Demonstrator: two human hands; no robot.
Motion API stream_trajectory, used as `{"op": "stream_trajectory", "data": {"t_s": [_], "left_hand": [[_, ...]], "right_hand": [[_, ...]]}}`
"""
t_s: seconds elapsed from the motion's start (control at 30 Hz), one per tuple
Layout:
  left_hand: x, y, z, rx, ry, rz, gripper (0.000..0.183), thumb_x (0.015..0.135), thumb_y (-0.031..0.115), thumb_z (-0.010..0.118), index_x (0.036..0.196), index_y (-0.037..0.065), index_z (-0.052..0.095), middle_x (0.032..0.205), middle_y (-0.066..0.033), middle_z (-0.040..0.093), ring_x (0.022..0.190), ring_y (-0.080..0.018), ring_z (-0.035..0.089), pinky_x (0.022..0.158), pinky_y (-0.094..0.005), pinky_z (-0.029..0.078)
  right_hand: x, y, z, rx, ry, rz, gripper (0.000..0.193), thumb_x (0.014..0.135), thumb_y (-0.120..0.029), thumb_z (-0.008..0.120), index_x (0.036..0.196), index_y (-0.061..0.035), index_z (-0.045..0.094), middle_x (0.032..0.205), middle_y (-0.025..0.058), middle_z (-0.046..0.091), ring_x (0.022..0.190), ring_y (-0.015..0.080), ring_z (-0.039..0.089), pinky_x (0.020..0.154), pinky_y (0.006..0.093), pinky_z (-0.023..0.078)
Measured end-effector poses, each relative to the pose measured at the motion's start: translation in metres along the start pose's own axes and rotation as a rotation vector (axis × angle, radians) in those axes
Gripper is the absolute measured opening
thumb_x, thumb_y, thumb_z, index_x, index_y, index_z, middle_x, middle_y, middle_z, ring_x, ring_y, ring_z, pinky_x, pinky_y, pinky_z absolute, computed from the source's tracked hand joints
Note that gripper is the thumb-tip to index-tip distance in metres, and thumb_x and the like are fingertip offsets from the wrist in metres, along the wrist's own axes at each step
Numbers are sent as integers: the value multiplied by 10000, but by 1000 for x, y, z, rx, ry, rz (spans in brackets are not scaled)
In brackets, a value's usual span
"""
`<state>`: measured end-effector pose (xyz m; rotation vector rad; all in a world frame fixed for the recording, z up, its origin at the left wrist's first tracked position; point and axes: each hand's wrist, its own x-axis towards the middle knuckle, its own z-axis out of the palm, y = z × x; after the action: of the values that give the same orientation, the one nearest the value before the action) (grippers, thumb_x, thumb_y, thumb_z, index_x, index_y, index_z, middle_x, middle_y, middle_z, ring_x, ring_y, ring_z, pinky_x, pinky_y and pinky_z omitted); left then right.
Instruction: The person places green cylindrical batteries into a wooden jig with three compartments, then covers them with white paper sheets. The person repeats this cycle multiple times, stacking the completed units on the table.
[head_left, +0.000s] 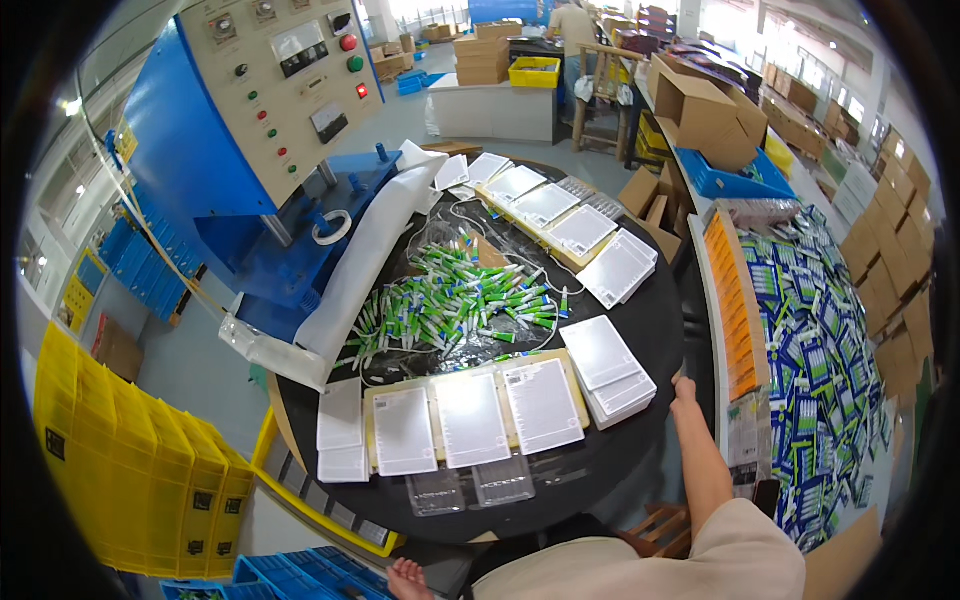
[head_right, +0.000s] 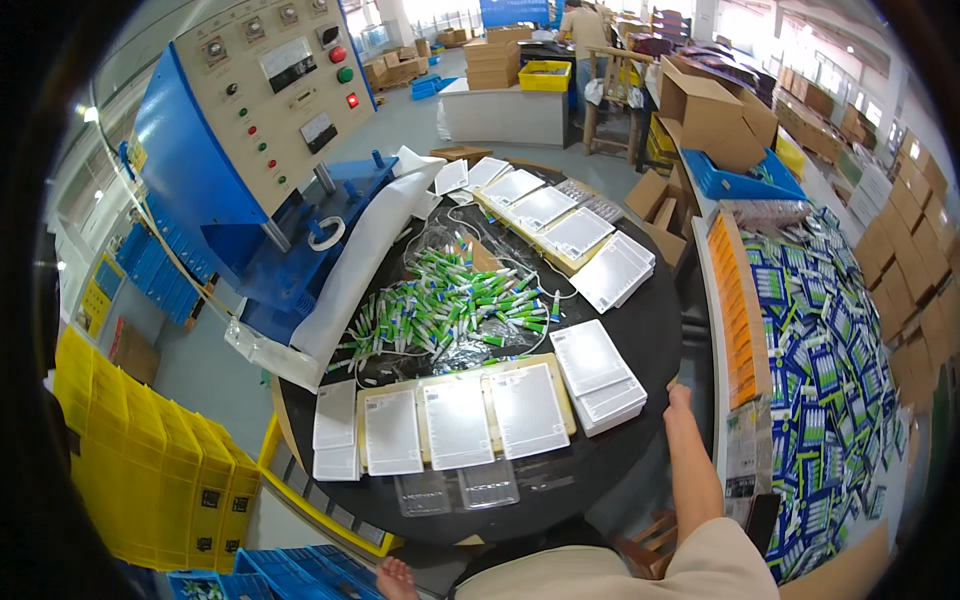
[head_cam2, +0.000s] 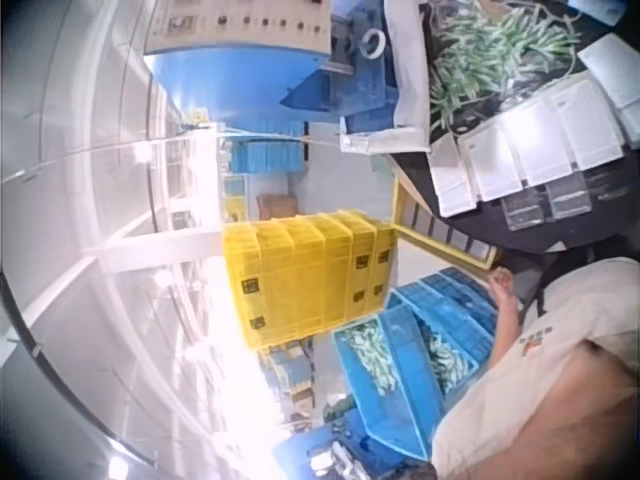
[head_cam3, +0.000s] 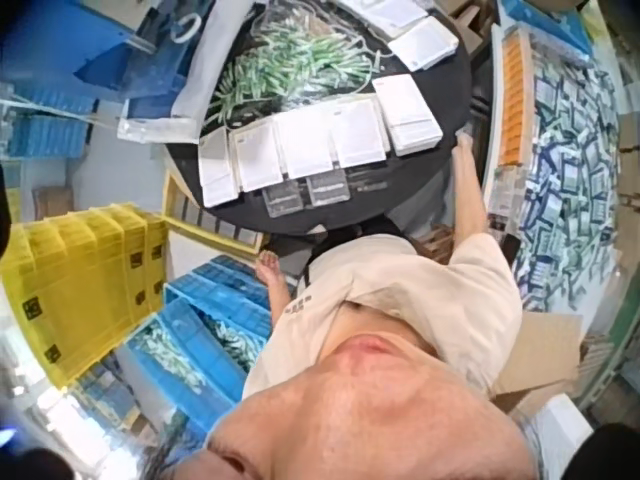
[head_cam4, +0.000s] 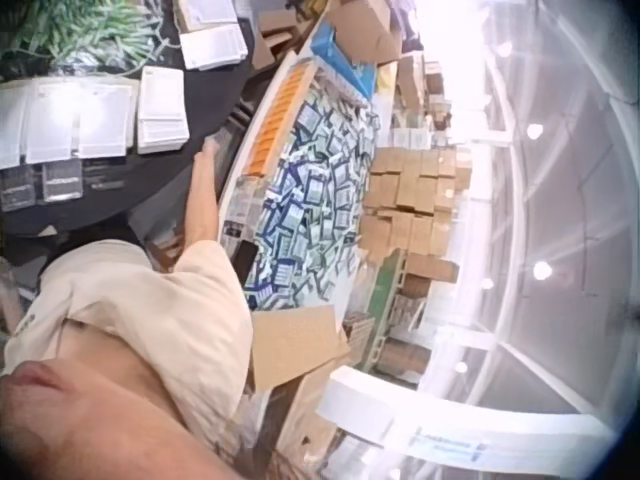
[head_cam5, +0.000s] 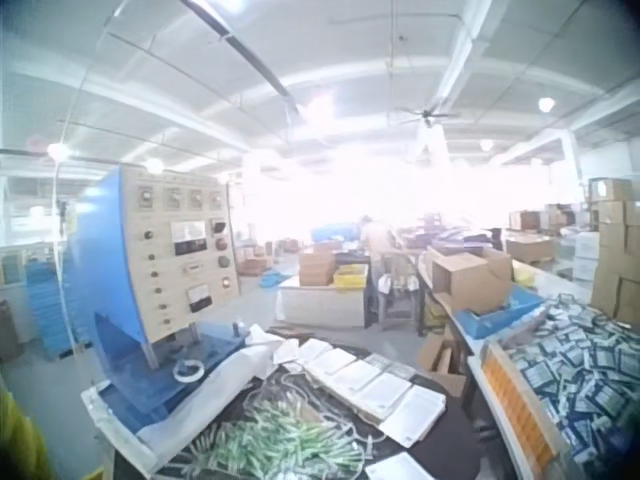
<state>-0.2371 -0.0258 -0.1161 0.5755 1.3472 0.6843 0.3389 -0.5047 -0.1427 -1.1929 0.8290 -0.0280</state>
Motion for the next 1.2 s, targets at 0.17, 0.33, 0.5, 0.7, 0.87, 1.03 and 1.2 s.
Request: {"op": "stream_trajectory", "data": {"t_s": [0.17, 0.33, 0.5, 0.7, 0.87, 1.03, 1.2], "left_hand": [[24, -33, -8, 41, 9, -209, 496, 1065, 483, 422, 1167, 62, 664, 1083, -94, 711, 955, -293, 669, 855, -451, 570], [29, -35, 9, -107, -30, -419, 499, 1062, 467, 424, 1219, 34, 617, 1103, -121, 689, 1022, -279, 658, 903, -442, 547], [-3, -29, 42, -233, -119, -512, 731, 1042, 618, 368, 1437, 9, 452, 1445, -149, 541, 1314, -293, 545, 1068, -532, 477], [-22, -19, 82, -362, -351, -497, 688, 1033, 632, 389, 1479, 111, 444, 1533, -80, 455, 1425, -283, 410, 1202, -543, 281], [-14, -15, 95, -337, -305, -291, 653, 1036, 617, 404, 1474, 136, 467, 1535, -67, 456, 1412, -277, 422, 1194, -525, 303], [64, 32, 107, -549, -312, -233, 626, 1077, 543, 350, 1490, 90, 480, 1514, -109, 515, 1400, -348, 454, 1185, -539, 357], [176, 126, 116, -269, -318, -139, 674, 1091, 541, 224, 1495, 60, 468, 1512, -173, 500, 1395, -395, 458, 1173, -578, 369]], "right_hand": [[-153, 70, -36, 80, -115, 53, 171, 844, -25, 549, 960, -45, 673, 916, 50, 670, 839, 218, 655, 678, 444, 557], [-303, 51, -63, -879, -830, 464, 154, 887, -70, 656, 1001, -22, 749, 958, 98, 763, 850, 165, 713, 719, 287, 583], [-301, -52, 0, -1239, -788, -1083, 198, 878, -56, 584, 1024, -17, 711, 975, 176, 717, 929, 353, 691, 839, 437, 562], [-208, -93, 88, -1683, -565, -1758, 634, 787, -27, 651, 1409, -78, 539, 1489, 141, 488, 1387, 293, 466, 1128, 489, 376], [-219, -37, 119, -1884, -978, -1734, 618, 932, -168, 571, 1516, -56, 403, 1570, 222, 394, 1482, 331, 369, 1194, 552, 289], [-292, 2, 118, -1748, -1171, -1889, 524, 918, -135, 574, 1390, 82, 507, 1478, 261, 506, 1378, 363, 505, 1132, 470, 403], [-339, -16, 93, -1183, -852, -1855, 459, 890, -79, 559, 1313, 100, 557, 1361, 241, 610, 1254, 353, 617, 1067, 436, 499]]}}
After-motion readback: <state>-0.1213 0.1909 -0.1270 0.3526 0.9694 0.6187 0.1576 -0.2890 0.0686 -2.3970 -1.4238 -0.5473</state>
